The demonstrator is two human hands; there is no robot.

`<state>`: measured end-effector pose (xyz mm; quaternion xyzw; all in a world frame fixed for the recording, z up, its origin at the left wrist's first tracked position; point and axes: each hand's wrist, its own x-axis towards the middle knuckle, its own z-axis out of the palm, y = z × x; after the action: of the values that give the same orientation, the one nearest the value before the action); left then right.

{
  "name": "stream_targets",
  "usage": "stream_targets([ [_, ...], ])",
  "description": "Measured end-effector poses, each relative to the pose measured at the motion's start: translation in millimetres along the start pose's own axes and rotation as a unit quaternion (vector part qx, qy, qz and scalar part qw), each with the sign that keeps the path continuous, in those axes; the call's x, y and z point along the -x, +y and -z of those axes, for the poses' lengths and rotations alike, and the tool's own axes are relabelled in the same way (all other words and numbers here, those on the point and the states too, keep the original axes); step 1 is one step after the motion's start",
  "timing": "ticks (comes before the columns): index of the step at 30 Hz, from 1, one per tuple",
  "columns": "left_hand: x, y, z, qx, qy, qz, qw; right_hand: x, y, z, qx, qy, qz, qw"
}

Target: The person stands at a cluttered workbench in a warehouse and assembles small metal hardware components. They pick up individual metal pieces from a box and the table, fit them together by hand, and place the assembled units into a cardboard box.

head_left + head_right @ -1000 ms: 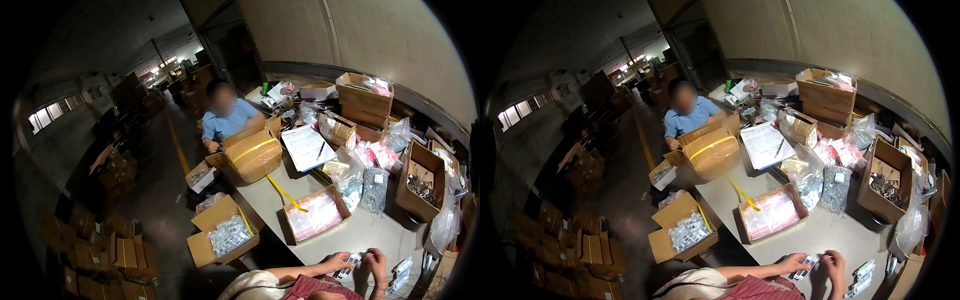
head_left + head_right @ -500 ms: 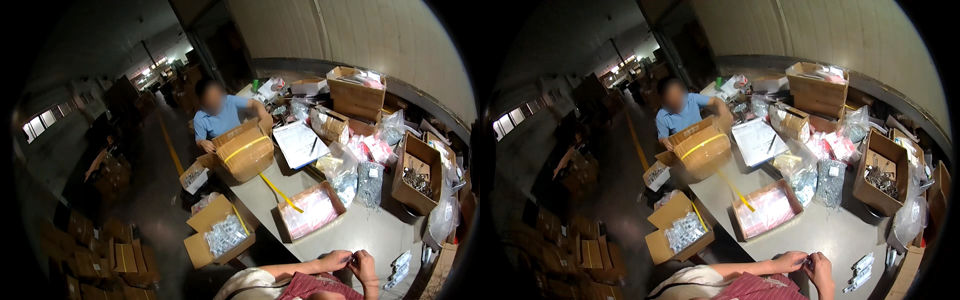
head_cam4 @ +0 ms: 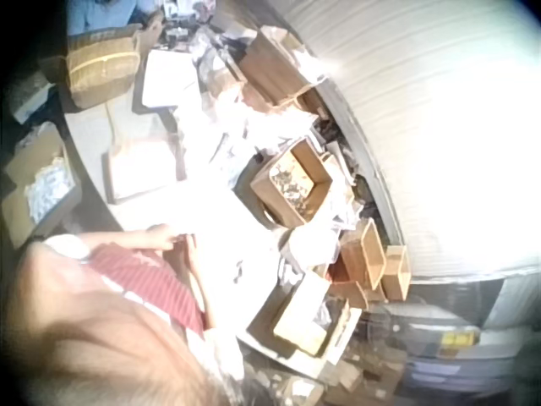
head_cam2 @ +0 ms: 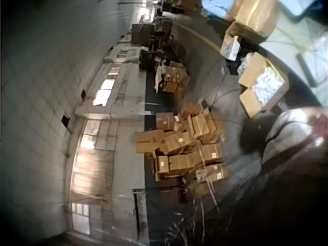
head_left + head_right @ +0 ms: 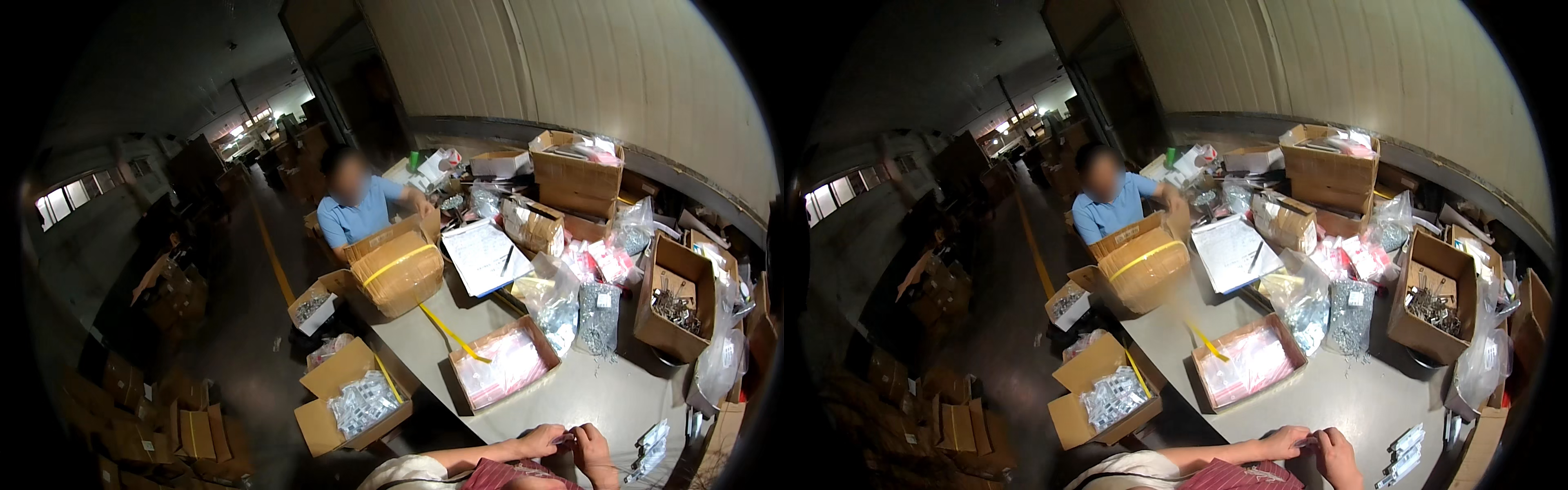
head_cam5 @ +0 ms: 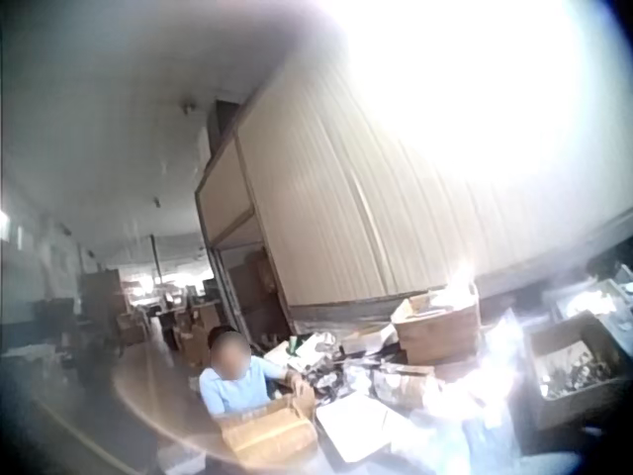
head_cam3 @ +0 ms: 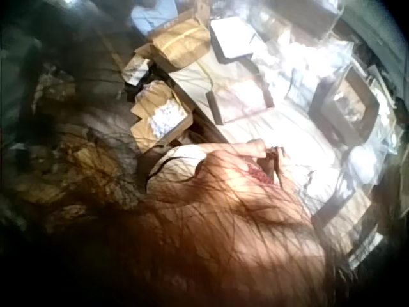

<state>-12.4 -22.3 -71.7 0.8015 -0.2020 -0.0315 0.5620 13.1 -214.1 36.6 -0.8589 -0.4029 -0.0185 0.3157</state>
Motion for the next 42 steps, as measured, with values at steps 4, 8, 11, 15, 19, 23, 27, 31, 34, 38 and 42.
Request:
stream_targets([
  [4,0,-4,3,-0.006,-0.056,-0.014,0.998,5,-2,3,-0.048,-0.001,0.015,0.999],
  [8,7,-5,2,0.016,-0.107,-0.014,0.994,10,-6,11,-0.107,-0.079,-0.008,0.991],
  [11,12,2,4,0.099,-0.138,0.024,0.985,13,-10,12,-0.148,-0.101,-0.029,0.983],
  [15,12,19,9,0.123,-0.148,0.059,0.98,20,-8,3,-0.165,-0.107,-0.079,0.977],
  [19,10,12,7,0.091,-0.167,0.113,0.975,25,-5,-12,-0.165,-0.068,-0.145,0.973],
  [23,9,14,7,0.103,-0.152,0.1,0.978,47,8,-47,-0.351,0.042,-0.286,0.891],
  [27,2,29,11,0.014,-0.179,0.121,0.976,63,26,-62,-0.253,0.029,-0.321,0.912],
  [31,2,31,14,0.061,-0.19,0.134,0.971,51,-1,-43,-0.195,0.031,-0.318,0.927],
  [34,1,28,21,0.11,-0.249,0.15,0.951,56,8,-46,-0.237,0.037,-0.323,0.915],
  [38,5,21,33,0.138,-0.268,0.117,0.946,62,14,-48,-0.318,0.027,-0.345,0.883],
  [42,8,18,58,0.095,-0.196,0.116,0.969,39,-9,-26,-0.16,0.065,-0.22,0.96],
])
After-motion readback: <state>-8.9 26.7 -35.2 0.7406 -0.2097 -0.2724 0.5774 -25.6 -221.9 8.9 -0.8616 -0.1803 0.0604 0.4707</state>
